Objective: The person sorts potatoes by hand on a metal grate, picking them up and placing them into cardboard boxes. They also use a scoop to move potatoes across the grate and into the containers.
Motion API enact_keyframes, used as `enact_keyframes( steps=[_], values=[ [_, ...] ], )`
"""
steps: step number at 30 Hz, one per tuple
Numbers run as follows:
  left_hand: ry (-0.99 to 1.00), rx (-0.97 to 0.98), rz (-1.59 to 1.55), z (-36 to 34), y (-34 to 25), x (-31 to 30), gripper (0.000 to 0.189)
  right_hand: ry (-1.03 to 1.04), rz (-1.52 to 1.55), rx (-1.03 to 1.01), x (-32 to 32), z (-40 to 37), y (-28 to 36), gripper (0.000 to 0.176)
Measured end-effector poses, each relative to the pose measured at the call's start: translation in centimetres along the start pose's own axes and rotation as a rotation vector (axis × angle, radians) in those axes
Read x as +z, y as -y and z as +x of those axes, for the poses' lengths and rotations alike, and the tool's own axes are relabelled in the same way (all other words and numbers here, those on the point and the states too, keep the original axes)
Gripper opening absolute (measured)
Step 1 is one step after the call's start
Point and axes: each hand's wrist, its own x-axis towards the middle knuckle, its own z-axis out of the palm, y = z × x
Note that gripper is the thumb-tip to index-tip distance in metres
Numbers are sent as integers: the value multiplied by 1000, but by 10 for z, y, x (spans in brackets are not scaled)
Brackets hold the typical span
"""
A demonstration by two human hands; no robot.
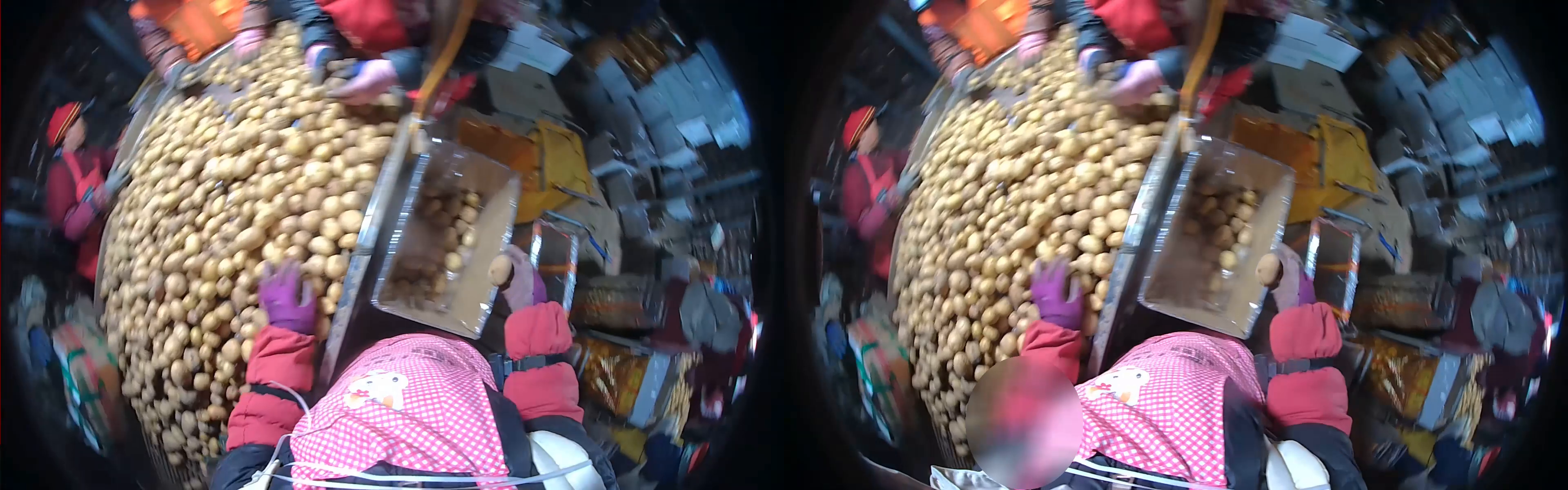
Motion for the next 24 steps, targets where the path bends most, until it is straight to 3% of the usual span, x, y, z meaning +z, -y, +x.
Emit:
enact_keyframes(
  steps=[2,3,6,7,9,11,15,16,19,21,22,23,24],
  values=[
    [35,15,-48,-11,-5,-15,41,205,-267,-177,-34,59,-27,50],
    [85,-26,-123,-18,-7,-22,44,219,-399,-259,-17,69,-23,46],
    [60,5,-148,-38,-7,-54,49,242,-643,-445,87,54,-9,36],
    [-3,-5,-157,-46,-4,-62,51,198,-622,-401,128,44,-11,34],
    [-11,-93,-174,-69,10,-75,52,485,-885,-921,201,31,-13,45],
    [-4,-155,-88,-89,21,-94,53,673,-1139,-969,258,11,-25,53],
    [-36,-375,-9,-130,33,-101,52,1159,-1320,-967,362,-35,-45,57],
    [-47,-407,2,-142,38,-95,50,1177,-1392,-1132,374,-38,-61,58],
    [-25,-342,74,-161,47,-81,49,1021,-1399,-1287,423,-30,-87,56],
    [-44,-362,25,-163,50,-80,47,917,-1486,-1272,469,-16,-88,60],
    [-49,-361,-3,-164,53,-80,47,959,-1562,-1189,488,-8,-84,62],
    [-54,-356,-29,-165,57,-80,47,1173,-1846,-896,507,1,-65,65],
    [-76,-337,-63,-162,60,-81,45,1249,-1542,-806,507,16,-68,64]
  ],
)
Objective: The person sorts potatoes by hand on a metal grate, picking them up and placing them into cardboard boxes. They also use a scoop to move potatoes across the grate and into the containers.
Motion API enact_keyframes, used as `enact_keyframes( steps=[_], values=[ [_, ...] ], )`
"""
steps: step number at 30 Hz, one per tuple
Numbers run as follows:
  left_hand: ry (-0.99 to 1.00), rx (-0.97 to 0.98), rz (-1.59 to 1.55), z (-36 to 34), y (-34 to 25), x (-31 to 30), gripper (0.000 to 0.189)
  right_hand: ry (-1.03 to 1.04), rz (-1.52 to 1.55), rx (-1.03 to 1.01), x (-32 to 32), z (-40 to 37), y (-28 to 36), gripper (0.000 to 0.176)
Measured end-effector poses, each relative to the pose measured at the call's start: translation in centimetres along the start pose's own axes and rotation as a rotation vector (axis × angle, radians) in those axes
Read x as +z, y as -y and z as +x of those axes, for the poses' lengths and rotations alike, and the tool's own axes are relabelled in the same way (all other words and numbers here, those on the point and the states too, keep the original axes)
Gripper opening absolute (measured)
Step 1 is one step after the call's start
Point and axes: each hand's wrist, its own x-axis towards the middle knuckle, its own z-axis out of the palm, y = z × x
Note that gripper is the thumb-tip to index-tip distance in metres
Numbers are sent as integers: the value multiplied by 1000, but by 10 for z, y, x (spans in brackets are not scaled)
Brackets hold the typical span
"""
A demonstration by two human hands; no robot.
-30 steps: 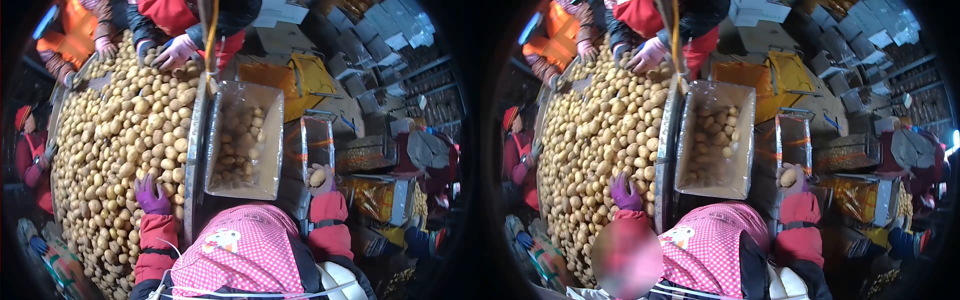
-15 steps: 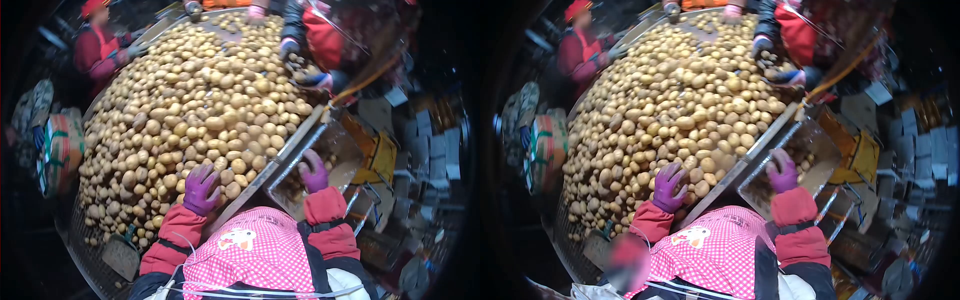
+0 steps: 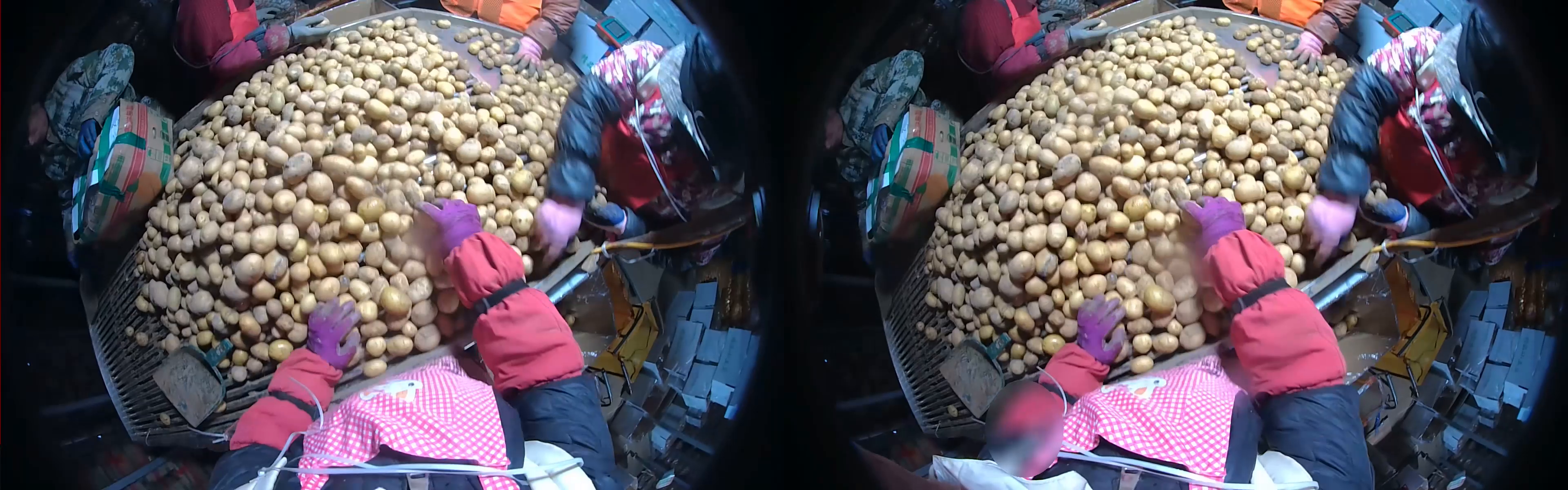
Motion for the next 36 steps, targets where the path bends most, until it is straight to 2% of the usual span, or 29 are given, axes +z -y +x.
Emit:
enact_keyframes(
  steps=[2,3,5,6,7,9,10,11,13,14,15,19,20,22,23,25,27,28,31,33,36],
  values=[
    [-10,8,-46,5,3,-2,43,-163,534,-141,17,3,-32,64],
    [-3,-3,-54,6,3,0,43,-93,1132,-1,10,-9,-25,76],
    [23,-25,-64,6,4,0,43,-116,1658,26,12,-33,-37,80],
    [27,-24,-61,5,5,1,43,-97,1845,-55,8,-45,-30,85],
    [32,-23,-57,4,6,2,44,-164,1942,48,1,-59,-18,84],
    [6,-5,-40,3,6,6,44,-239,2220,125,4,-76,-13,79],
    [7,-9,-17,1,5,6,43,-223,2243,20,11,-87,-23,71],
    [-6,-3,-8,0,5,8,43,-343,2176,55,24,-96,-34,56],
    [-35,16,-1,-1,4,10,43,-420,2193,206,19,-121,-41,42],
    [-39,24,-11,0,2,11,42,-508,2114,367,9,-137,-37,36],
    [-50,42,-30,-2,5,14,41,-559,2129,508,8,-152,-42,37],
    [-40,59,36,-4,0,16,42,-730,2020,659,11,-246,-72,38],
    [-42,60,34,-6,0,18,42,-711,2099,391,30,-281,-95,38],
    [-50,57,40,-7,0,23,42,-653,2416,185,51,-357,-133,37],
    [-54,51,48,-7,-1,23,42,-929,2278,400,58,-398,-138,38],
    [-56,39,61,-7,-5,23,42,-1333,1989,747,63,-457,-138,41],
    [-59,32,67,-6,-8,22,42,-1561,1617,965,69,-506,-143,45],
    [-62,36,70,-5,-9,21,42,-1666,1577,1031,85,-530,-161,36],
    [-72,35,62,-5,-10,23,42,-1893,1446,1222,127,-595,-202,32],
    [-81,16,58,-6,-8,22,42,-1888,1371,1231,124,-583,-215,29],
    [-88,28,49,-6,-4,22,44,-1665,1225,1061,87,-494,-216,27]
  ],
)
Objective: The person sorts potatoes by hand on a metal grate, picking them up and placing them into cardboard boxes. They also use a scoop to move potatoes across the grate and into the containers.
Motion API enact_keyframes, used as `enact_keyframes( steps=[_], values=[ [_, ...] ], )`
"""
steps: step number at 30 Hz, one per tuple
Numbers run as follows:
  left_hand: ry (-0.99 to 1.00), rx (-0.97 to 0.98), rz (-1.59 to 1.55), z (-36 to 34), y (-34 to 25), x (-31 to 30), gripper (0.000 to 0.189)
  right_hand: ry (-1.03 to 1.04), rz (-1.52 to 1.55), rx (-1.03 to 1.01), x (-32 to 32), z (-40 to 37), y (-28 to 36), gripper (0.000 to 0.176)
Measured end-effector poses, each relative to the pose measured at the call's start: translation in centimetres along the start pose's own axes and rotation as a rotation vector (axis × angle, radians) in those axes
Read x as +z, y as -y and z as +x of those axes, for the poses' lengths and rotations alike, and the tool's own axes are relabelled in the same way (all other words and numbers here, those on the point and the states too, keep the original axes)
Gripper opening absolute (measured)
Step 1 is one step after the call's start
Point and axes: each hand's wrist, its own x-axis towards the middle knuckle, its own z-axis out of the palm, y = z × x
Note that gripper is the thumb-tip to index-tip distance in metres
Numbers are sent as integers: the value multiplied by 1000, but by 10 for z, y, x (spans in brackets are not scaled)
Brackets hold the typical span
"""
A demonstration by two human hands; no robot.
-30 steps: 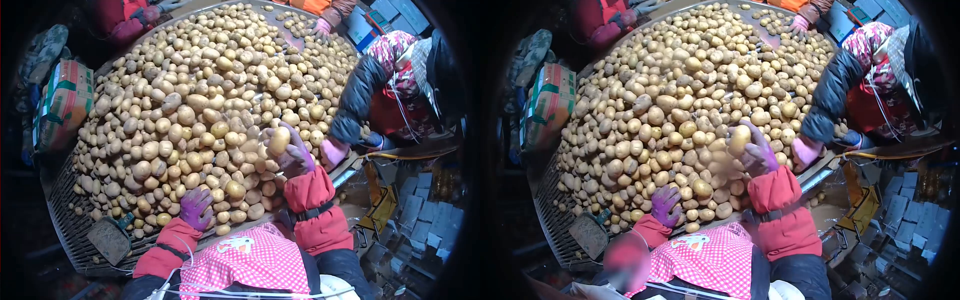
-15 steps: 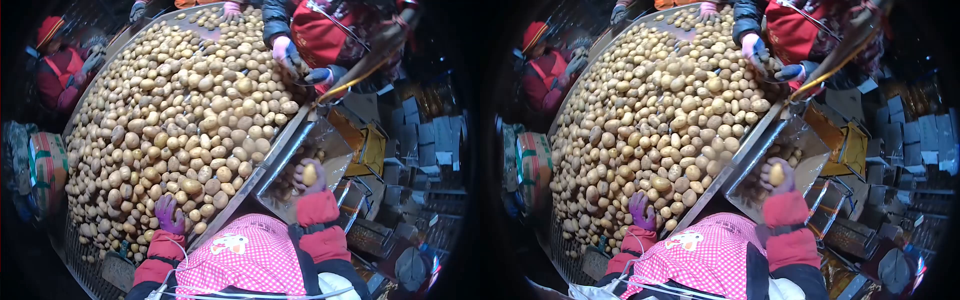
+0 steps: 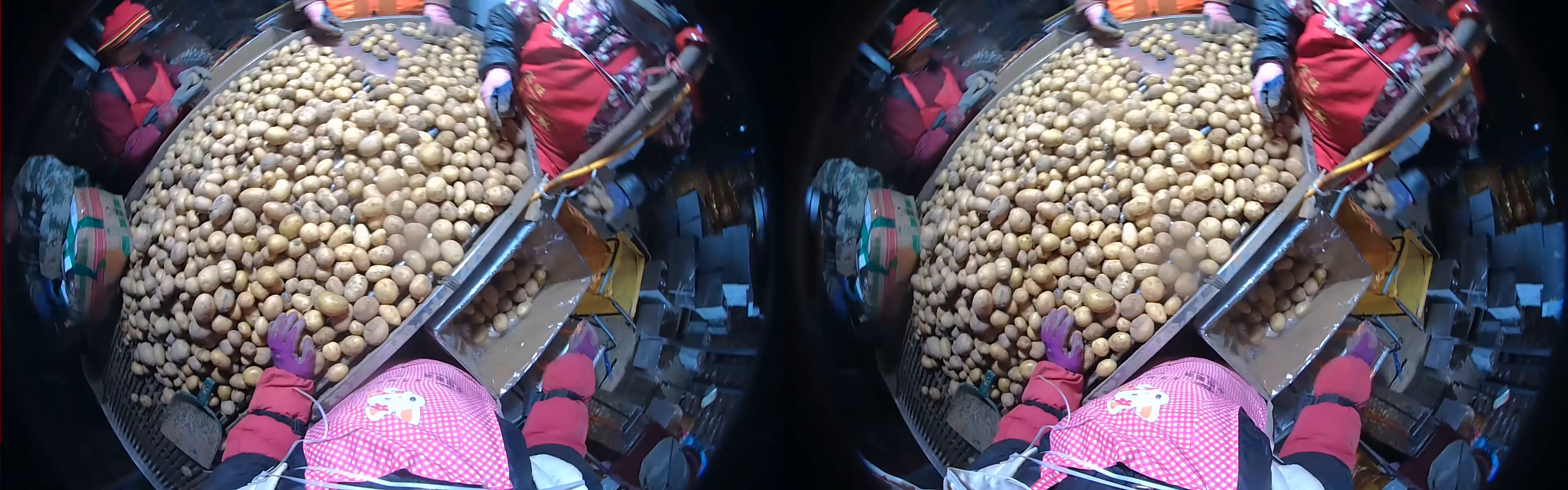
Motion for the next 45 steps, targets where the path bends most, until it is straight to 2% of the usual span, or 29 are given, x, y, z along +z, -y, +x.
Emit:
enact_keyframes(
  steps=[3,4,5,6,7,9,11,13,14,15,17,19,21,23,25,27,29,30,32,33,34,35,36,39,40,41,42,44,45],
  values=[
    [-20,-32,-28,1,-1,-1,43,396,-299,-353,142,-73,5,27],
    [-22,-41,-37,3,-3,-3,42,542,-442,-554,188,-119,11,27],
    [-25,-49,-46,4,-3,-4,41,658,-633,-929,233,-179,22,29],
    [-34,-50,-56,5,0,-4,41,981,-642,-800,251,-184,-4,36],
    [-25,-59,-57,5,1,-5,41,1204,-571,-930,283,-213,-21,39],
    [-5,-71,-60,7,2,-9,41,1623,-675,-1060,334,-283,-35,45],
    [-33,-56,-43,7,5,-6,38,1916,-1091,-1218,353,-356,-29,43],
    [-6,-46,-66,11,9,-9,39,2103,-1192,-1399,371,-372,-56,39],
    [4,-36,-75,12,10,-10,40,2123,-1257,-1392,377,-364,-58,37],
    [-2,-26,-80,15,10,-12,39,2021,-956,-1576,377,-340,-77,35],
    [34,-42,-135,20,13,-16,38,1794,-1039,-1505,391,-308,-75,30],
    [75,-62,-172,26,15,-21,38,1606,-805,-1615,420,-278,-50,25],
    [102,-74,-195,28,16,-21,37,1549,-1037,-1504,451,-257,-27,19],
    [91,-72,-196,28,17,-20,37,1284,-1019,-1588,498,-246,-7,26],
    [60,-54,-180,29,18,-18,36,1063,-970,-1729,542,-233,-19,37],
    [63,-57,-178,28,17,-20,36,1210,-1288,-1455,581,-213,-44,45],
    [99,-90,-210,29,18,-19,36,1364,-1401,-806,612,-209,-41,50],
    [96,-93,-184,25,16,-18,36,1466,-1310,-733,611,-202,-38,53],
    [85,-89,-157,26,15,-19,36,1514,-942,-336,597,-203,-15,45],
    [73,-85,-154,28,15,-19,36,1421,-882,-176,594,-173,-6,41],
    [63,-88,-173,24,16,-16,36,1566,-393,260,577,-132,-1,41],
    [72,-94,-158,24,16,-18,36,1249,-185,281,546,-166,17,43],
    [85,-92,-148,25,15,-19,37,1123,-158,405,530,-151,27,44],
    [75,-76,-136,23,14,-15,38,1112,-236,370,497,-113,36,39],
    [64,-77,-130,19,14,-14,38,1328,-533,395,512,-102,31,33],
    [57,-73,-114,16,14,-12,39,1358,-701,-54,492,-97,19,39],
    [51,-67,-99,14,14,-10,39,1252,-894,-511,479,-142,23,46],
    [50,-63,-88,11,15,-8,40,1277,-1323,-847,471,-154,14,60],
    [57,-64,-91,11,15,-8,40,1373,-1487,-975,469,-151,4,67]
  ],
)
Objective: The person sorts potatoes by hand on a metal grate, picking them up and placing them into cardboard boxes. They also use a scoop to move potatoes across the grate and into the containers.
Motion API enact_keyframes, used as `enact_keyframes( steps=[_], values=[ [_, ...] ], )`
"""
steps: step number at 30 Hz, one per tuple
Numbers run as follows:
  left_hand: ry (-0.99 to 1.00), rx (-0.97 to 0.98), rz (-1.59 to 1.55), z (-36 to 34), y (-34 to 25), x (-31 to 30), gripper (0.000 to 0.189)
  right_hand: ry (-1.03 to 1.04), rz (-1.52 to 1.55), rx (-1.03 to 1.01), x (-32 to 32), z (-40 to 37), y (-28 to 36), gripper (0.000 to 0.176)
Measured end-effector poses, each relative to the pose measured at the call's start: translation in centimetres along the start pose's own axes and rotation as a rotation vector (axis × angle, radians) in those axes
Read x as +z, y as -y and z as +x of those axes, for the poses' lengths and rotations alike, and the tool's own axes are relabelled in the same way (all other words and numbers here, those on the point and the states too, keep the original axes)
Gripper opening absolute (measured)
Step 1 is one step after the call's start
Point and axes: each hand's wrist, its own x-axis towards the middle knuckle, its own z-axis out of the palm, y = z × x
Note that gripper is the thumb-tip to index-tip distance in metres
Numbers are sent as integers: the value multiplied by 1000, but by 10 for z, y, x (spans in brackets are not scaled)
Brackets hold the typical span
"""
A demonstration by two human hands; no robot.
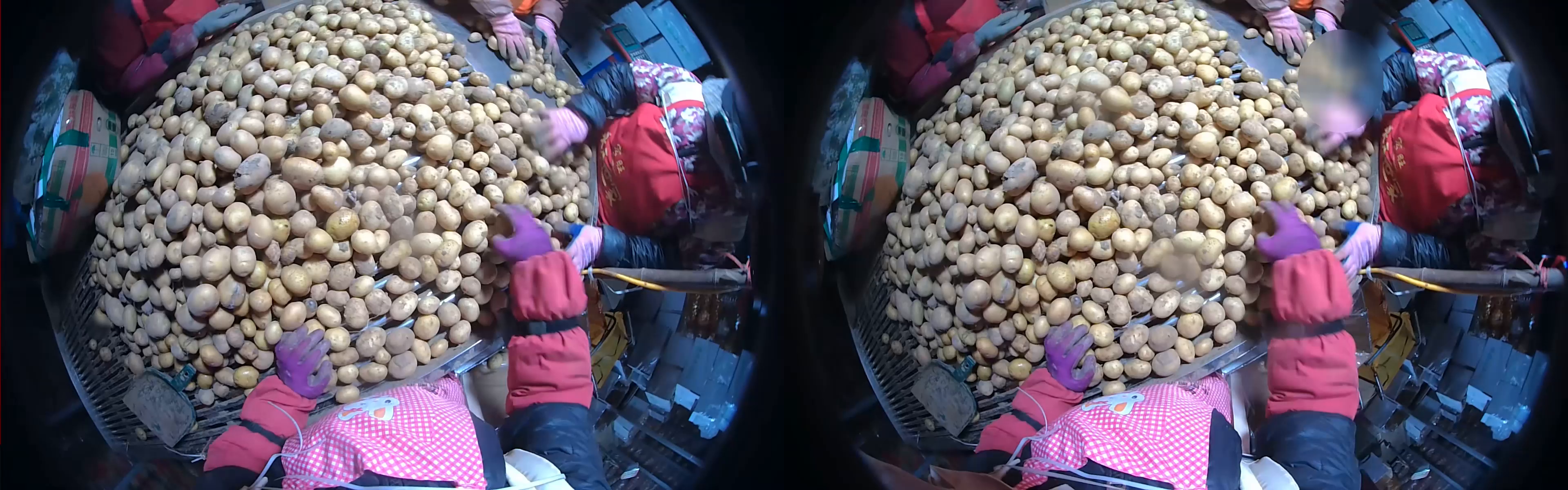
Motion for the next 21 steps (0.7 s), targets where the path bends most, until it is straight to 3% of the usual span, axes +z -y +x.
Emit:
enact_keyframes(
  steps=[1,2,4,6,8,9,10,12,13,14,21],
  values=[
    [7,0,-6,0,-1,0,40,76,-117,150,5,1,16,71],
    [1,4,-11,0,-1,1,40,57,-228,169,0,-2,28,68],
    [-7,15,-16,0,-1,1,40,-204,181,6,6,-15,25,60],
    [-6,18,-24,0,1,2,40,-110,1052,254,6,-37,20,40],
    [-17,17,-21,-4,-1,4,40,-129,1828,523,-9,-82,40,48],
    [-32,25,-11,-5,-1,6,40,-226,1856,552,-6,-98,38,61],
    [-48,38,-1,-5,-1,6,40,-217,1849,458,-1,-114,26,63],
    [-43,49,-6,-3,-4,5,41,-302,1919,493,11,-148,10,66],
    [-58,61,-5,-3,-4,7,42,-264,1967,513,7,-164,5,66],
    [-73,72,-3,-4,-4,8,42,-393,1864,523,9,-183,5,65],
    [-93,89,29,-8,-2,12,40,-658,1800,777,15,-265,-35,63]
  ],
)
